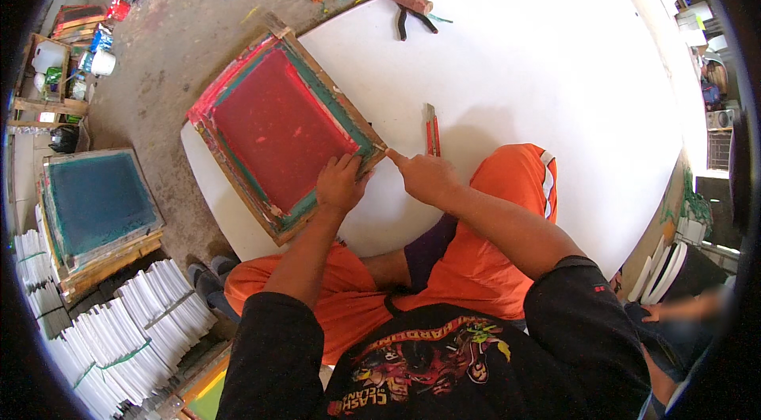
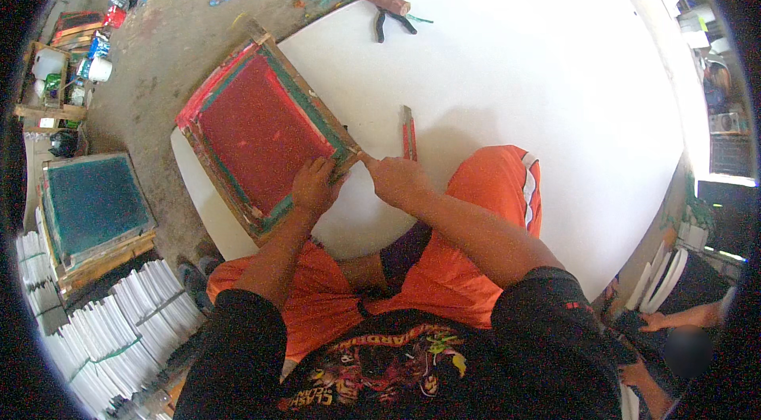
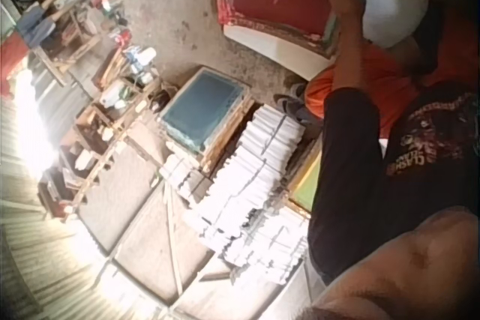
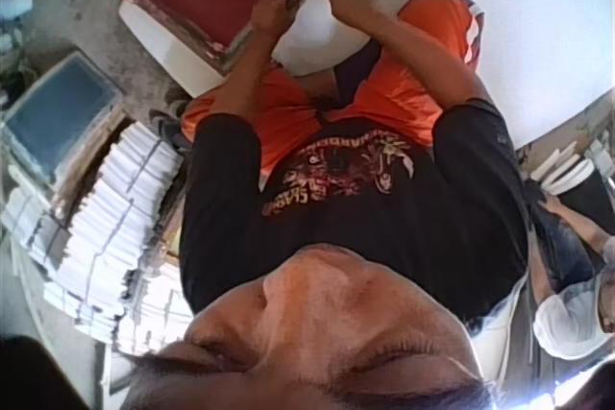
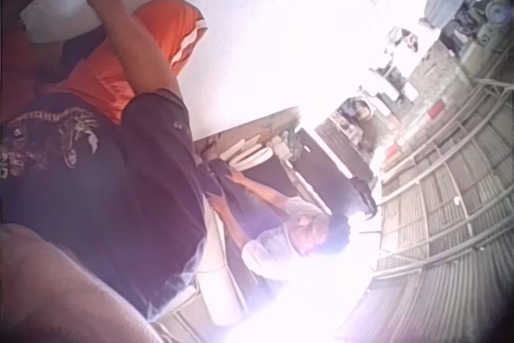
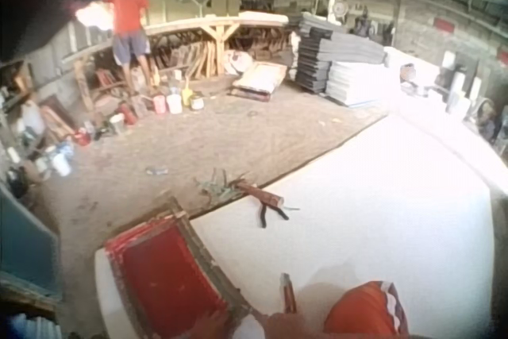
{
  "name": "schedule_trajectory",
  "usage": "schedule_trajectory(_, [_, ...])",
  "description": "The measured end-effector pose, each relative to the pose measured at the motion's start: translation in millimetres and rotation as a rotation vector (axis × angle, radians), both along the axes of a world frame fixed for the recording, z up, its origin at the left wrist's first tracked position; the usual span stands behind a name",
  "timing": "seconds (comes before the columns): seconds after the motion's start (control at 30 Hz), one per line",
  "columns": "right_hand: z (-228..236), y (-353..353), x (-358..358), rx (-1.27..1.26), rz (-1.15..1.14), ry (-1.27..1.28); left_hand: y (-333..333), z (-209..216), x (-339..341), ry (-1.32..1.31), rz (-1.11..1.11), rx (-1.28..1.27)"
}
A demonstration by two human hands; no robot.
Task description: The person scrapes the edge of a screen printing frame using a small metal tool. They hold the frame steady with one hand and carefully remove material from the border with the other.
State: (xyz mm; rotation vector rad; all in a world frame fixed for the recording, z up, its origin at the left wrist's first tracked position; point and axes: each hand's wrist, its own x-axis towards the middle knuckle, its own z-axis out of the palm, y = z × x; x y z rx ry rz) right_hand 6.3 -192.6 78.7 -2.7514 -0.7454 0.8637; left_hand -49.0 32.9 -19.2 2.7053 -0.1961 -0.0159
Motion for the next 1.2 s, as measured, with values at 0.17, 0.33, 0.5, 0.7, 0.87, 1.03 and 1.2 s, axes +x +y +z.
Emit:
schedule_trajectory(0.17, [-19.9,-18.3,0.0,0.152,-0.020,0.068,0.2,3.9,-2.5,-0.007,0.002,-0.013])
schedule_trajectory(0.33, [-46.7,-17.3,-10.0,0.312,-0.133,-0.028,1.3,8.1,-2.8,-0.011,-0.007,0.001])
schedule_trajectory(0.5, [-34.4,-18.7,-6.9,0.234,-0.113,0.010,-0.5,9.2,-2.4,0.008,0.009,0.013])
schedule_trajectory(0.7, [-37.0,-35.9,-9.1,0.353,-0.305,0.193,-1.7,5.9,-2.7,-0.015,0.035,0.001])
schedule_trajectory(0.87, [-30.7,-31.0,-26.6,0.384,-0.435,0.184,-2.7,8.9,-0.5,0.039,0.041,-0.004])
schedule_trajectory(1.03, [-19.9,-15.6,-23.8,0.280,-0.464,0.154,-2.0,7.0,-0.3,0.028,0.044,-0.018])
schedule_trajectory(1.2, [-14.6,-11.7,-19.5,0.289,-0.482,0.126,-2.0,9.1,-0.2,0.013,0.035,0.002])
